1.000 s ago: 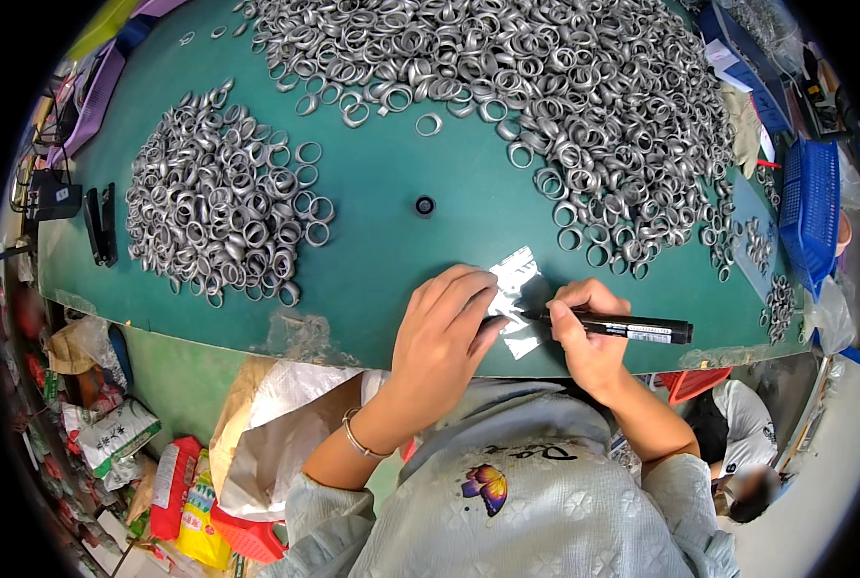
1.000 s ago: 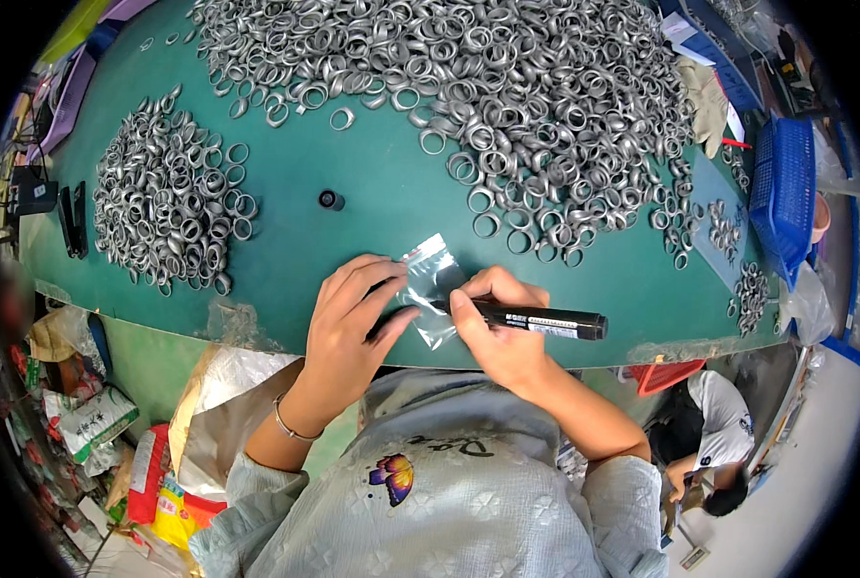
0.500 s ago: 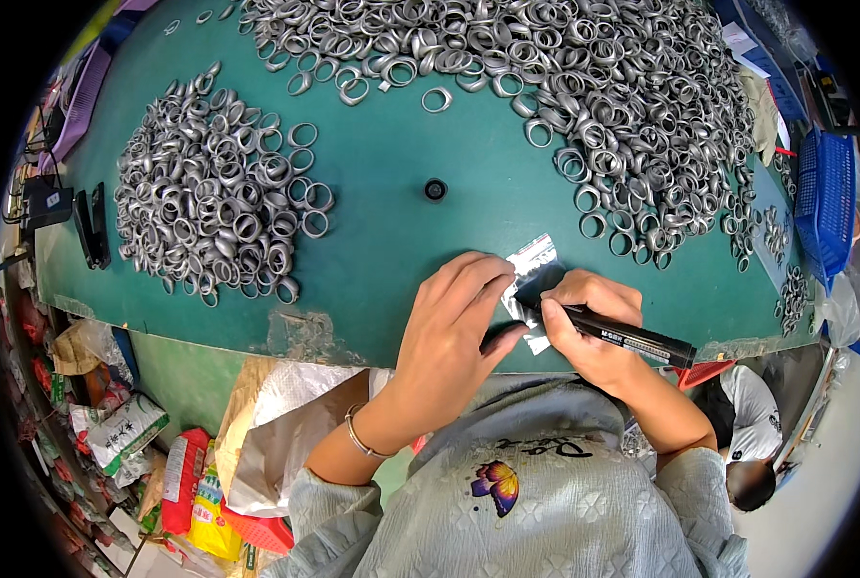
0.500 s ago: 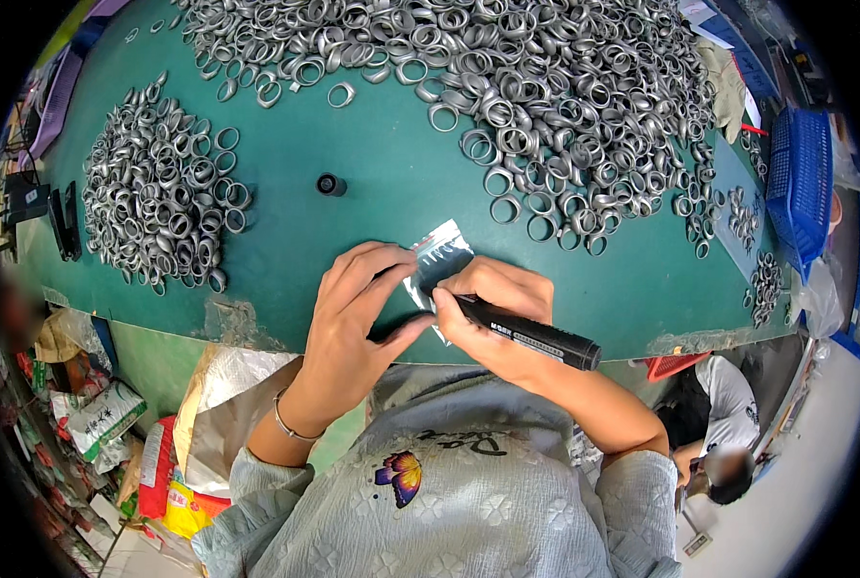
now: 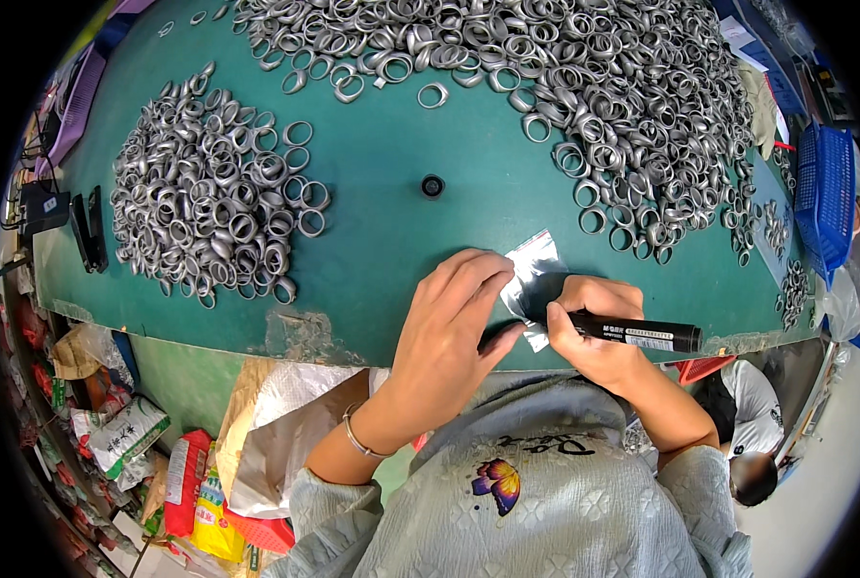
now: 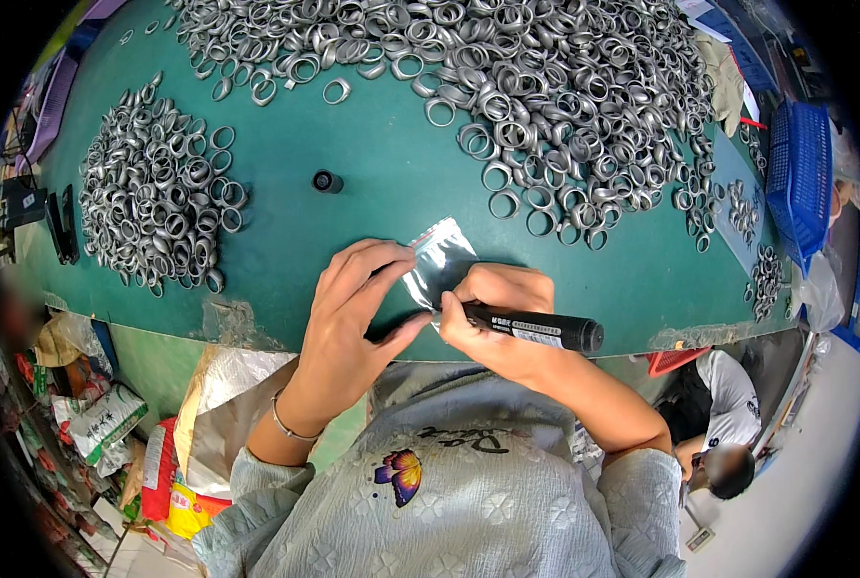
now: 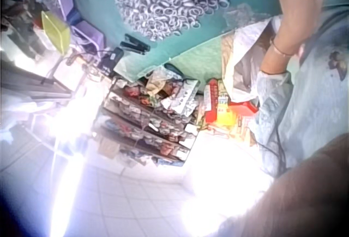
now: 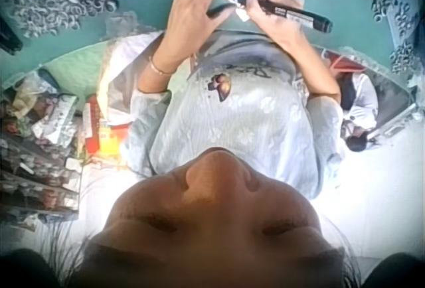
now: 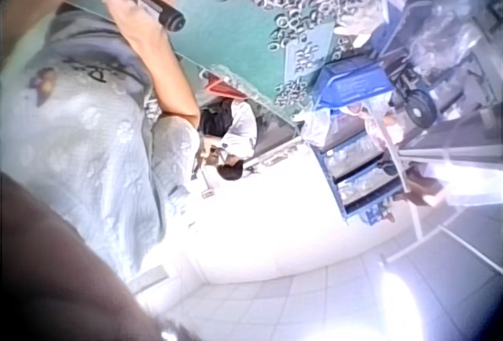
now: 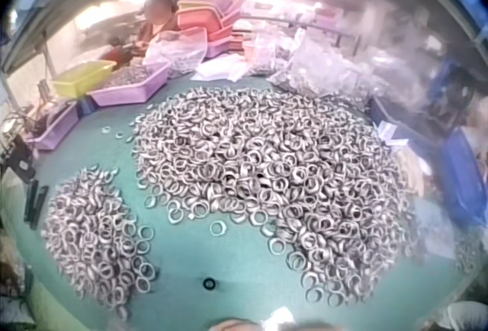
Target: The person sorts small metal rings on a green workbench, places them into clear plastic bags, and writes on the bags with a black marker. The person then seals the bags and places them into a blue basket. Other workers are visible in the background performing similar tasks.
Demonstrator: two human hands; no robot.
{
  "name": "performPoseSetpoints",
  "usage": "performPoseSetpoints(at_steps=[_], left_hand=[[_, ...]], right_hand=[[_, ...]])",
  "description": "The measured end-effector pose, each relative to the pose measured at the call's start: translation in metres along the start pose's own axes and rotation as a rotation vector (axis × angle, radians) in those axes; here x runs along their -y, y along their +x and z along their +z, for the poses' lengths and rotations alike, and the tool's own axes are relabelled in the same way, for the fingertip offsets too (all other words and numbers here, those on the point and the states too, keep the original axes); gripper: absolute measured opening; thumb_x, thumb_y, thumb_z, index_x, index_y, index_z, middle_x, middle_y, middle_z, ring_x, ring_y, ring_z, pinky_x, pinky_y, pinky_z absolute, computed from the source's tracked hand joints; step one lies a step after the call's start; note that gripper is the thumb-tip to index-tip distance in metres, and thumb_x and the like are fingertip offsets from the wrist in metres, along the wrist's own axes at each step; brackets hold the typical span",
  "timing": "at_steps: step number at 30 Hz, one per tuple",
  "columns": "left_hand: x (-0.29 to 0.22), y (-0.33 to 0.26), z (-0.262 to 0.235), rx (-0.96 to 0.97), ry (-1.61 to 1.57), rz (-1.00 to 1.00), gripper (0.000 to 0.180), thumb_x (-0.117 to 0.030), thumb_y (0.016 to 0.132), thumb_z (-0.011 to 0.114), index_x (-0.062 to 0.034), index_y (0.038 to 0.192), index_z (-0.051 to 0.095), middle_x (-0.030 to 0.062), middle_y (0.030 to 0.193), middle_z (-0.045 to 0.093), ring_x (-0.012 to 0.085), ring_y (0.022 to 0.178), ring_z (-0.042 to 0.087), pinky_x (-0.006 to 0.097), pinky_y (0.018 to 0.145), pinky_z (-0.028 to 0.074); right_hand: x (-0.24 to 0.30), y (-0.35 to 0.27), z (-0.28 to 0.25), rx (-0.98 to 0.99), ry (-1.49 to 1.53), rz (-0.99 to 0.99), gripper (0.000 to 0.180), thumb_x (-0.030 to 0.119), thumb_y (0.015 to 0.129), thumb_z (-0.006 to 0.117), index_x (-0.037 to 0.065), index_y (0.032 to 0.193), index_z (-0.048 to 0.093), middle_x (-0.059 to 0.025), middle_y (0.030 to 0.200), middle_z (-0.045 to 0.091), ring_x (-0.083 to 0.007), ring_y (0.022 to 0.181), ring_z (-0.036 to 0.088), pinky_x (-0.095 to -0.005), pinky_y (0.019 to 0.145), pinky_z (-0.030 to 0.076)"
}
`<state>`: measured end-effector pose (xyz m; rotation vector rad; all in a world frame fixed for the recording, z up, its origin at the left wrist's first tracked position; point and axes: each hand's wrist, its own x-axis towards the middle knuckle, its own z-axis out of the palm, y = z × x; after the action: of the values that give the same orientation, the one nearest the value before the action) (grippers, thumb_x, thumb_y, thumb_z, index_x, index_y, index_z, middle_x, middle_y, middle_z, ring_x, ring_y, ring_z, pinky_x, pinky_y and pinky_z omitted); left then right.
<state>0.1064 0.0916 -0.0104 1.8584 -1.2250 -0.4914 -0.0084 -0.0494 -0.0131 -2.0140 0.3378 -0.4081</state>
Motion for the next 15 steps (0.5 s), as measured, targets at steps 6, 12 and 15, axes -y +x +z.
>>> performPoseSetpoints(at_steps=[6,12,15], left_hand=[[-0.0006,0.0004,-0.0016,0.001,-0.004,-0.002,0.045,-0.004,0.064,0.07,0.0029,0.104,0.052,0.0107,0.108,0.05,0.029,0.105,0.048,0.038,0.086,0.038],[-0.0007,-0.0008,0.0026,-0.037,-0.028,-0.047,0.049,-0.006,0.058,0.076,0.001,0.102,0.056,0.0094,0.107,0.054,0.0284,0.102,0.049,0.038,0.087,0.039],[-0.0028,-0.0005,0.0067,-0.063,-0.004,-0.07,0.051,-0.007,0.057,0.078,-0.0002,0.102,0.056,0.0092,0.105,0.054,0.0286,0.101,0.05,0.038,0.086,0.039]], right_hand=[[-0.0021,-0.0015,-0.0001,-0.122,0.111,0.093,0.016,-0.001,0.071,0.064,0.001,0.062,0.05,-0.0052,0.051,0.049,-0.0107,0.042,0.044,-0.0251,0.041,0.034],[0.0012,-0.0015,0.0004,-0.176,0.131,0.136,0.011,-0.001,0.072,0.066,-0.001,0.076,0.056,-0.0068,0.063,0.058,-0.0104,0.05,0.051,-0.0231,0.047,0.04],[-0.0022,0.001,-0.0036,-0.157,0.072,0.003,0.016,-0.003,0.07,0.068,-0.002,0.082,0.057,-0.0121,0.075,0.06,-0.0153,0.063,0.057,-0.0243,0.055,0.044]])
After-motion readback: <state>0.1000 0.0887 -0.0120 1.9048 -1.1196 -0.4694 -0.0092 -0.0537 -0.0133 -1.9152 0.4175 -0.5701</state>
